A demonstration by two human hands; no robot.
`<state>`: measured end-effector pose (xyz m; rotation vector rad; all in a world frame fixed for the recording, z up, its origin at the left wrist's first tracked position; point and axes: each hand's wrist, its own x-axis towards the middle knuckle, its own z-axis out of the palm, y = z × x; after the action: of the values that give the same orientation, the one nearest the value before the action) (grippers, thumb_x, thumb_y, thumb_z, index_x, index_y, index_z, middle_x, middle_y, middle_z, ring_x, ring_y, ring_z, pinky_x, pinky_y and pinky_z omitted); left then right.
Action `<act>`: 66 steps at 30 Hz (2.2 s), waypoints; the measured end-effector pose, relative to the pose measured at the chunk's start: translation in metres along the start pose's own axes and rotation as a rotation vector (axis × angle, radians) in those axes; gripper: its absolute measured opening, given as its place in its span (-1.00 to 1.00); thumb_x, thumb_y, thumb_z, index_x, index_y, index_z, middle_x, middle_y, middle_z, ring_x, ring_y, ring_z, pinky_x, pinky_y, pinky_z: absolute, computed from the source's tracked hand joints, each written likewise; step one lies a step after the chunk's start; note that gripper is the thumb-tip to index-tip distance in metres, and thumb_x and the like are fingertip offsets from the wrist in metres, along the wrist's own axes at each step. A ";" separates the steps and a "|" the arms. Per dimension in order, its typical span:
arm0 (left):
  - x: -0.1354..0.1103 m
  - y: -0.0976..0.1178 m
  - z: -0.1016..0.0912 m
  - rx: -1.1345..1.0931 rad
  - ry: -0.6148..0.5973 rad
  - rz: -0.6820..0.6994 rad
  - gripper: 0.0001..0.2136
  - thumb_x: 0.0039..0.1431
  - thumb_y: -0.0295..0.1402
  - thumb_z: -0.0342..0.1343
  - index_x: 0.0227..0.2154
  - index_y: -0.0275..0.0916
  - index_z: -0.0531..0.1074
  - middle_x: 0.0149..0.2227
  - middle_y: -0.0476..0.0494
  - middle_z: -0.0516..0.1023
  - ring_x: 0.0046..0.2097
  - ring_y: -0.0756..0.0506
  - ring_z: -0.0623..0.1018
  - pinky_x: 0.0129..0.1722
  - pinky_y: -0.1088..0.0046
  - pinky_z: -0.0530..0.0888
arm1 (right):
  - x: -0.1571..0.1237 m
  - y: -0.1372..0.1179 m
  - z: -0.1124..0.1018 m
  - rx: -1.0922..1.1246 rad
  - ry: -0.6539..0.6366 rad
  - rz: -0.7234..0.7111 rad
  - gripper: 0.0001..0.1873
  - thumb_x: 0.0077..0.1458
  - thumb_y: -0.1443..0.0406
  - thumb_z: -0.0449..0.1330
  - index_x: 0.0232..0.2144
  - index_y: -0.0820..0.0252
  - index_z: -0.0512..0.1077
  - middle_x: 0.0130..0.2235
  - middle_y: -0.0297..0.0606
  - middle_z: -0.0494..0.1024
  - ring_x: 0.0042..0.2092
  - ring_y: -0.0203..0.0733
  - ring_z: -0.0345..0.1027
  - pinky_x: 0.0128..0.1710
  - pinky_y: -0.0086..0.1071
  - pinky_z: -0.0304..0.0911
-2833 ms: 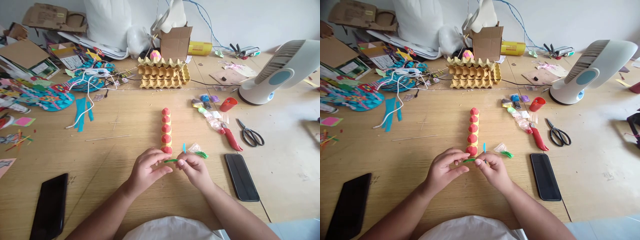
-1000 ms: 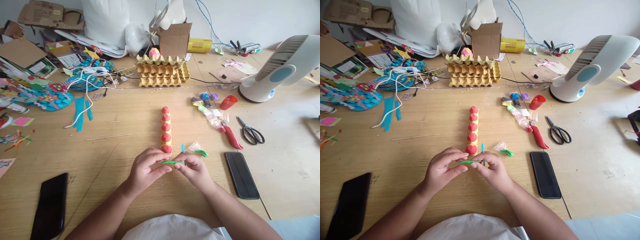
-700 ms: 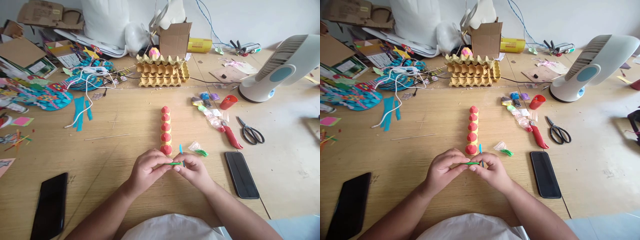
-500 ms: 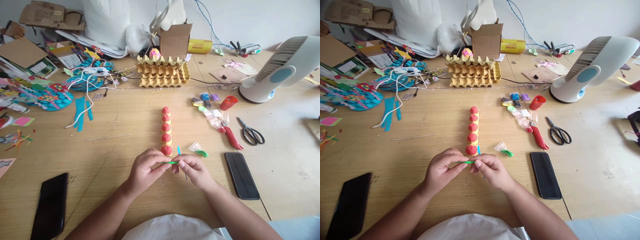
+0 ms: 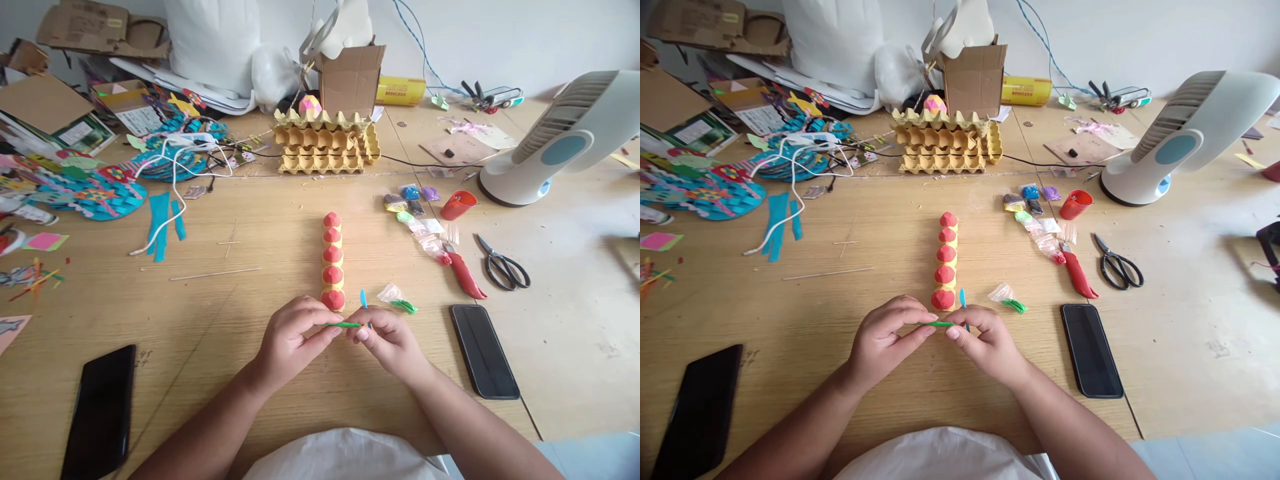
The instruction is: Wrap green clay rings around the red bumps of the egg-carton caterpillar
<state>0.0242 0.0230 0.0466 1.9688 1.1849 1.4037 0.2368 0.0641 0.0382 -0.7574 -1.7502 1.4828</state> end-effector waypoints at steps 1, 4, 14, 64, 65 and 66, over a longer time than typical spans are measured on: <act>0.000 0.000 0.000 -0.001 0.001 -0.001 -0.78 0.17 -0.59 0.32 -0.16 -0.18 0.60 -0.28 -0.06 0.64 -0.25 -0.02 0.61 -0.21 0.47 0.55 | 0.000 0.000 0.000 -0.004 0.007 -0.007 -0.69 0.33 0.07 0.24 -0.28 0.16 0.60 -0.35 -0.22 0.64 -0.29 -0.19 0.51 -0.23 -0.34 0.38; 0.000 0.000 0.000 -0.004 -0.010 0.000 -0.78 0.17 -0.57 0.33 -0.16 -0.17 0.61 -0.28 -0.05 0.65 -0.25 -0.02 0.61 -0.21 0.46 0.56 | 0.001 -0.001 0.000 -0.041 0.021 -0.044 -0.75 0.32 0.11 0.28 -0.25 0.15 0.61 -0.34 -0.23 0.66 -0.29 -0.20 0.52 -0.24 -0.36 0.37; 0.001 0.001 0.002 0.030 -0.020 0.069 -0.77 0.19 -0.49 0.35 -0.09 -0.18 0.60 -0.32 -0.07 0.65 -0.29 -0.02 0.60 -0.25 0.47 0.55 | 0.000 -0.004 0.001 -0.076 0.042 -0.079 -0.78 0.27 0.12 0.33 -0.19 0.13 0.61 -0.26 -0.22 0.71 -0.25 -0.18 0.56 -0.21 -0.35 0.41; -0.001 -0.023 -0.012 -0.136 -0.266 -0.581 -0.87 0.24 -0.36 0.26 -0.20 -0.16 0.69 -0.20 -0.16 0.73 -0.20 -0.13 0.70 -0.24 0.42 0.62 | 0.010 0.017 -0.001 -0.335 0.126 0.041 -0.93 0.24 0.29 0.31 -0.25 0.11 0.61 -0.35 -0.27 0.65 -0.32 -0.15 0.51 -0.24 -0.28 0.43; -0.001 -0.023 -0.012 -0.144 -0.269 -0.593 -0.87 0.24 -0.36 0.26 -0.21 -0.17 0.69 -0.21 -0.16 0.73 -0.22 -0.13 0.70 -0.26 0.43 0.62 | 0.010 0.018 -0.001 -0.340 0.112 0.044 -0.92 0.22 0.30 0.32 -0.23 0.10 0.62 -0.34 -0.27 0.65 -0.31 -0.15 0.52 -0.23 -0.28 0.44; -0.001 -0.024 -0.012 -0.150 -0.269 -0.605 -0.87 0.23 -0.35 0.26 -0.21 -0.18 0.68 -0.23 -0.15 0.73 -0.24 -0.12 0.69 -0.27 0.43 0.61 | 0.010 0.018 -0.001 -0.347 0.095 0.046 -0.90 0.21 0.32 0.33 -0.21 0.10 0.62 -0.34 -0.27 0.65 -0.30 -0.14 0.53 -0.22 -0.27 0.44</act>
<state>0.0039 0.0332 0.0323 1.4595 1.3457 0.8597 0.2318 0.0760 0.0216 -1.0320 -1.9512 1.1629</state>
